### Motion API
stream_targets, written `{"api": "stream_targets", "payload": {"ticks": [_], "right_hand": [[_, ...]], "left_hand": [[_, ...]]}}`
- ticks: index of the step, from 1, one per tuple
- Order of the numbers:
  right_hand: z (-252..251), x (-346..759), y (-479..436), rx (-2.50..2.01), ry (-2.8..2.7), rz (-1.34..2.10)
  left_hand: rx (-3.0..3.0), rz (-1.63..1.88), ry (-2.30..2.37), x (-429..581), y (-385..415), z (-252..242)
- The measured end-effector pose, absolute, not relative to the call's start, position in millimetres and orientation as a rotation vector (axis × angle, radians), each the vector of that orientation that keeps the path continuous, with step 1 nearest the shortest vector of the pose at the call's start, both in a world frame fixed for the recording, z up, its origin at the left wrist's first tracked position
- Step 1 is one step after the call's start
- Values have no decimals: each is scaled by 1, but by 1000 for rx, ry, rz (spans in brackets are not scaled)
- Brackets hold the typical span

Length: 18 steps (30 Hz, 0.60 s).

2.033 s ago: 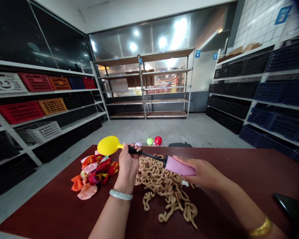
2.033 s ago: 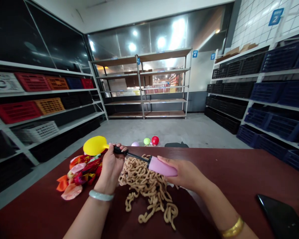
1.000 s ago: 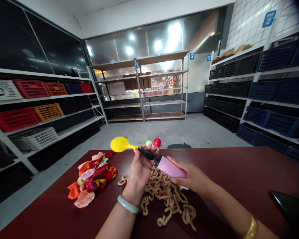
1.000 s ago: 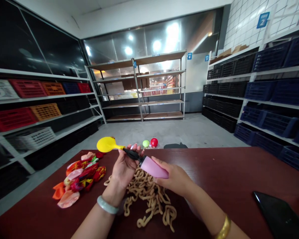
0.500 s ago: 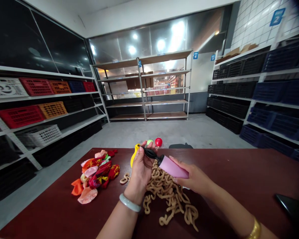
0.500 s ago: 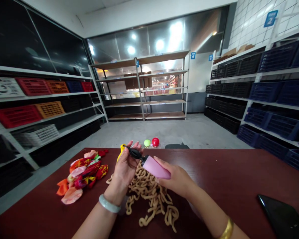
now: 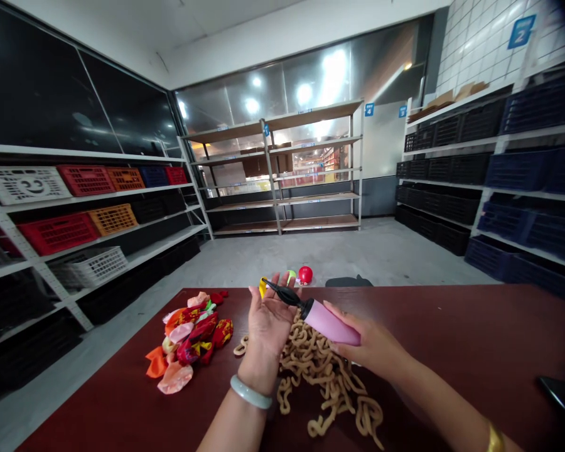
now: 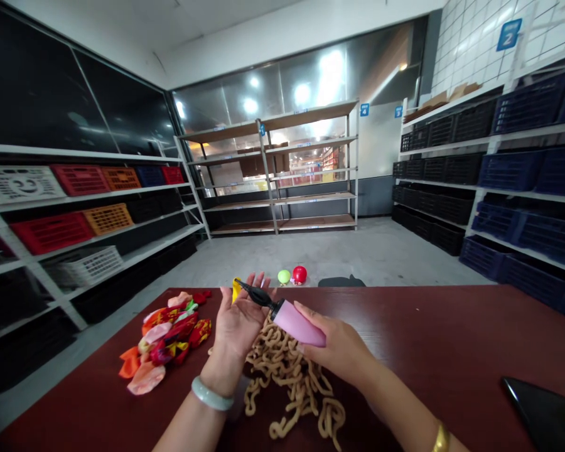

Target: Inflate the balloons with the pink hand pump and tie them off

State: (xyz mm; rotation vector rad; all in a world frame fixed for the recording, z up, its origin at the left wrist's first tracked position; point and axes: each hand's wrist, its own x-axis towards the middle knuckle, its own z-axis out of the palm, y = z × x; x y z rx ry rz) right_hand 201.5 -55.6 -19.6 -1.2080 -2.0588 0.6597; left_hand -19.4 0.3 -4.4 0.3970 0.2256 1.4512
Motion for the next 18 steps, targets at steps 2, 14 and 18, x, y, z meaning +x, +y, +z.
{"api": "stream_targets", "payload": {"ticks": [2,14,18], "right_hand": [[-19,200,-57,-1206,-2063,656],[-21,201,-57,-1298,-2116,628],[-22,204,-55,-1282,-2140,581]], "left_hand": [[362,1449,206,-23,3,-5],[212,1613,330,-36,20,-12],[325,1604,384,-34,17,-11]]}}
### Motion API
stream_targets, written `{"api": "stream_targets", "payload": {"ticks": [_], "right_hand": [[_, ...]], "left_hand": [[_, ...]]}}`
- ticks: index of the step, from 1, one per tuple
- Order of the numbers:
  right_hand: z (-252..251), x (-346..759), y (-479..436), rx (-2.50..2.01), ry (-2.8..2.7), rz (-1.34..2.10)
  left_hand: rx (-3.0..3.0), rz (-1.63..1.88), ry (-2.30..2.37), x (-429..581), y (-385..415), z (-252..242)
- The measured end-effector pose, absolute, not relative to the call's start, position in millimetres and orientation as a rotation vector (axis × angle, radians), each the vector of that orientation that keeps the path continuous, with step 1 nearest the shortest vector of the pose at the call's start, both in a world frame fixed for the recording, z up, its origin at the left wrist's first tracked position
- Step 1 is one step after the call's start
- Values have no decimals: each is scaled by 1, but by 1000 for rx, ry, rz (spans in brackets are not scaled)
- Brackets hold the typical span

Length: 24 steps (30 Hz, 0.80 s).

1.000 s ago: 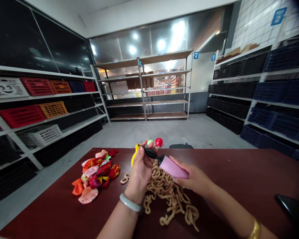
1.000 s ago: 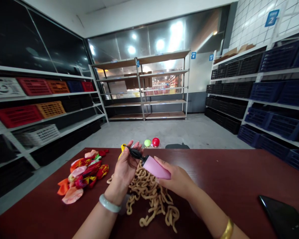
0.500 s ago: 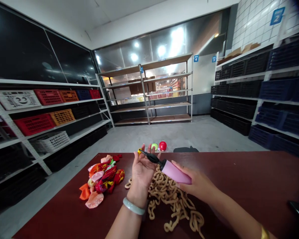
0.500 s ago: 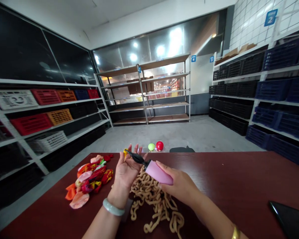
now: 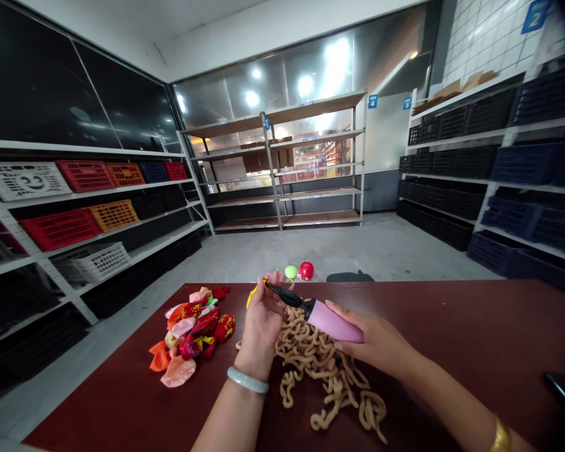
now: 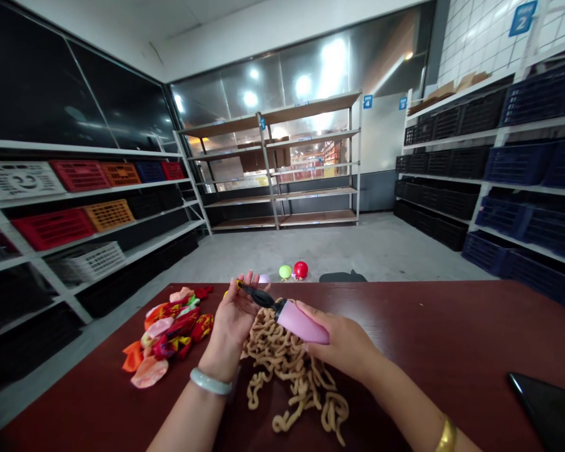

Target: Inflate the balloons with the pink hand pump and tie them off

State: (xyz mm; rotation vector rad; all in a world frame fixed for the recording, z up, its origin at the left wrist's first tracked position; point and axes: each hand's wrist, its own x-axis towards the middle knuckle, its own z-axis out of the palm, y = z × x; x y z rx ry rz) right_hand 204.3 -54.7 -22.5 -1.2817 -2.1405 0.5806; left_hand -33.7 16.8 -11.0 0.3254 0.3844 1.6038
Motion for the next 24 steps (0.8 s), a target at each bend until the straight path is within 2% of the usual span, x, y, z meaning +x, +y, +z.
{"api": "stream_targets", "payload": {"ticks": [15,24], "right_hand": [[-18,220,-48,-1293,-2196,514],[-26,218,-44,-1205,-2105,667]], "left_hand": [[562,1595,643,2,-2,-19],[758,1430,734,-5,-4,-18]]}}
